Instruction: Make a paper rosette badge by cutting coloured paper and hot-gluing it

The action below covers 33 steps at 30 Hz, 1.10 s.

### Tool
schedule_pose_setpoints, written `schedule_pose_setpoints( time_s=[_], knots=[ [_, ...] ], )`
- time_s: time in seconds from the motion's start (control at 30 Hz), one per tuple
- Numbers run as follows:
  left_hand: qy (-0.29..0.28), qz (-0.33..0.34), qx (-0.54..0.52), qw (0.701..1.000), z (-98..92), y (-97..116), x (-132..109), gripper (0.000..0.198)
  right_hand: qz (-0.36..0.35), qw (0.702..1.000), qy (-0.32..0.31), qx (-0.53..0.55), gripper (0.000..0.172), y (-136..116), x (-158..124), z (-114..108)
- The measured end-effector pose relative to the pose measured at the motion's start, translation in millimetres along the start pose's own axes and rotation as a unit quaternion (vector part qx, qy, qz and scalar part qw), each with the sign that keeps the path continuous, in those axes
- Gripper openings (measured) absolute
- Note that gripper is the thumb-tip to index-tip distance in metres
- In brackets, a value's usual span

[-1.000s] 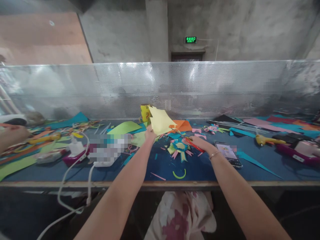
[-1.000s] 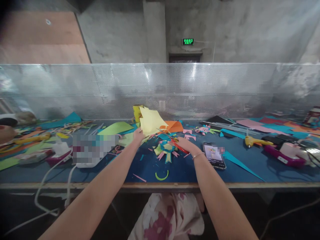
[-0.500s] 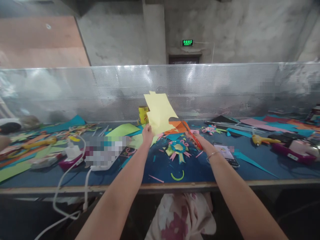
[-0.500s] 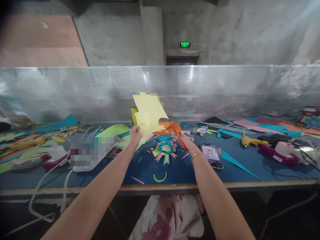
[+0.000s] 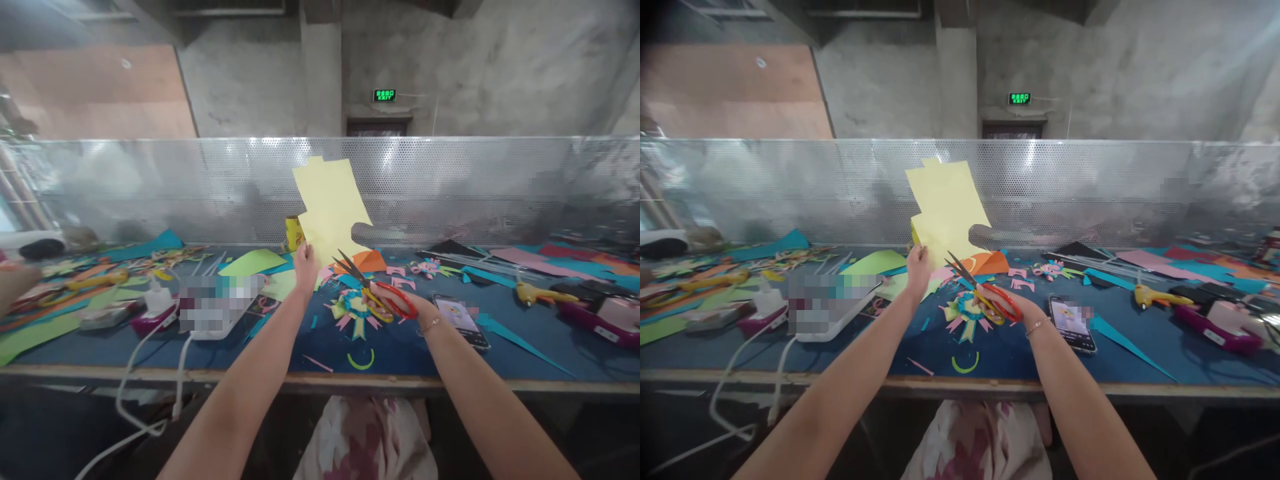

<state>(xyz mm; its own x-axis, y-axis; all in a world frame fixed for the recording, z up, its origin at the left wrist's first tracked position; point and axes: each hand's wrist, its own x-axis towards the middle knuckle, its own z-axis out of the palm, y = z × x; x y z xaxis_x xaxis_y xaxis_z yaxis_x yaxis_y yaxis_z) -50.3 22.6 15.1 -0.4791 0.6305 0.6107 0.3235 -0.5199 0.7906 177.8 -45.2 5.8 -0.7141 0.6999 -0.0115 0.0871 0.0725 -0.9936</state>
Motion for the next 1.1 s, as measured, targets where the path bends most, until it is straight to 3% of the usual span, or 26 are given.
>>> schedule_pose_setpoints(
  time_s=[0.2, 0.43, 1.1],
  knots=[
    [0.06, 0.068, 0.065, 0.994, -6.1, 23, 2, 0.018, 0.005, 0.999, 0.02, -0.025, 0.046, -3, 2, 8],
    [0.094, 0.066, 0.079, 0.99, -9.0, 40, -6, 0.019, 0.033, 0.999, 0.006, -0.034, 0.045, -4, 2, 13],
    [0.047, 0.075, 0.041, 0.995, 9.9, 27, -22, 0.022, 0.0, 0.993, 0.103, 0.051, 0.045, 3, 26, 42]
  ],
)
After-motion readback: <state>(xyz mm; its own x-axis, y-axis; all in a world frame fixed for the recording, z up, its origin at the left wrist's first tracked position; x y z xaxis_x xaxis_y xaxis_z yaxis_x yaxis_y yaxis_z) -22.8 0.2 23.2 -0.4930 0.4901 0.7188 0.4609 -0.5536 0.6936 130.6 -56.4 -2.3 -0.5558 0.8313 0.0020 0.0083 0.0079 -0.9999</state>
